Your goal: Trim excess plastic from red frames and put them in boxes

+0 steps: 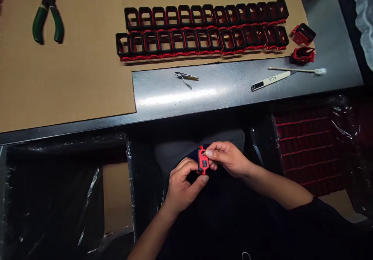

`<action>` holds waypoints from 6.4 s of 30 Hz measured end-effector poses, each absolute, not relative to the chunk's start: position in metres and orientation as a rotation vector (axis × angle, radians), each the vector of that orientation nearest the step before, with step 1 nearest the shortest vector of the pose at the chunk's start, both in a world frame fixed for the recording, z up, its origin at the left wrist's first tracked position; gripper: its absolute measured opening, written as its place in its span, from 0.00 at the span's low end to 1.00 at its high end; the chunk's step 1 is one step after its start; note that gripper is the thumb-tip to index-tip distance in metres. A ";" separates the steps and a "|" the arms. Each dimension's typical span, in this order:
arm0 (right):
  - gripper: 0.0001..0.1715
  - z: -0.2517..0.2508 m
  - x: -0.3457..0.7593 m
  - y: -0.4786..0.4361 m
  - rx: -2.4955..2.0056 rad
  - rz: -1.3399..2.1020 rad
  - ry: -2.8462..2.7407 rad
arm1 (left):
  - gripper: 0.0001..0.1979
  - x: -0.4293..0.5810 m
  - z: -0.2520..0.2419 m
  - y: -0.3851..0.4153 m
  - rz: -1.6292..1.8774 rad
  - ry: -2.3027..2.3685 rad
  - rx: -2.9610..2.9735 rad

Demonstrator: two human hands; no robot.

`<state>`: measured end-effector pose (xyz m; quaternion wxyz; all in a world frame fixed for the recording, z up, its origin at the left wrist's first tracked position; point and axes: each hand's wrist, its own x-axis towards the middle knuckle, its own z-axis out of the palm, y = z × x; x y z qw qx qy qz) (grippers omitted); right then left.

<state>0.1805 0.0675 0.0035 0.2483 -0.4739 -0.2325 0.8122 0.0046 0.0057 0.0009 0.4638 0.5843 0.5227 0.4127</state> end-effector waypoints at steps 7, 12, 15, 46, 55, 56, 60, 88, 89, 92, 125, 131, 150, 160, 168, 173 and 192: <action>0.22 -0.002 0.178 0.071 -1.147 2.280 -0.632 | 0.03 0.009 0.002 0.007 1.047 1.310 1.778; 0.11 0.004 0.187 0.066 -1.107 1.937 -1.207 | 0.09 0.004 0.000 0.009 0.960 1.314 1.674; 0.05 0.002 0.194 0.064 -0.911 1.433 -1.788 | 0.25 0.004 -0.003 0.008 0.935 1.161 1.351; 0.12 0.034 0.166 0.208 -1.310 0.187 -2.181 | 0.40 0.013 -0.026 -0.004 1.429 0.840 0.821; 0.18 0.044 0.228 0.086 -0.791 0.766 -2.247 | 0.41 -0.001 -0.015 0.003 1.239 1.144 1.621; 0.17 0.041 0.228 0.076 -0.768 0.826 -2.222 | 0.41 0.000 -0.015 0.005 1.221 1.122 1.648; 0.07 0.033 0.224 0.056 -0.739 0.859 -2.123 | 0.41 0.005 -0.018 0.011 1.187 1.046 1.687; 0.03 0.033 0.216 0.062 -0.646 0.798 -2.233 | 0.42 0.002 -0.032 0.003 1.251 1.076 1.546; 0.03 0.033 0.216 0.062 -0.649 0.796 -2.229 | 0.42 0.003 -0.032 0.003 1.254 1.073 1.542; 0.03 0.032 0.216 0.062 -0.661 0.789 -2.229 | 0.42 0.003 -0.032 0.003 1.258 1.066 1.533; 0.05 0.040 0.197 0.107 -0.667 0.469 -2.353 | 0.38 -0.001 -0.036 0.000 1.457 1.139 1.332; 0.11 0.023 0.168 0.193 -1.210 0.304 -2.270 | 0.35 0.006 -0.027 -0.007 1.534 1.084 1.135; 0.12 0.035 0.177 0.073 -1.264 1.787 -1.756 | 0.42 0.006 -0.035 0.000 1.510 1.205 1.743; 0.11 0.034 0.172 0.075 -1.363 1.835 -1.775 | 0.44 0.011 -0.037 -0.005 1.515 1.181 1.656; 0.30 0.005 0.190 0.074 -1.326 2.171 -1.117 | 0.44 0.017 -0.036 -0.010 1.465 1.089 1.161; 0.27 0.007 0.189 0.062 -1.036 2.514 -0.846 | 0.42 0.019 -0.038 -0.012 1.402 0.998 1.051; 0.22 0.006 0.188 0.055 -1.031 2.535 -0.702 | 0.41 0.019 -0.037 -0.013 1.372 0.999 1.148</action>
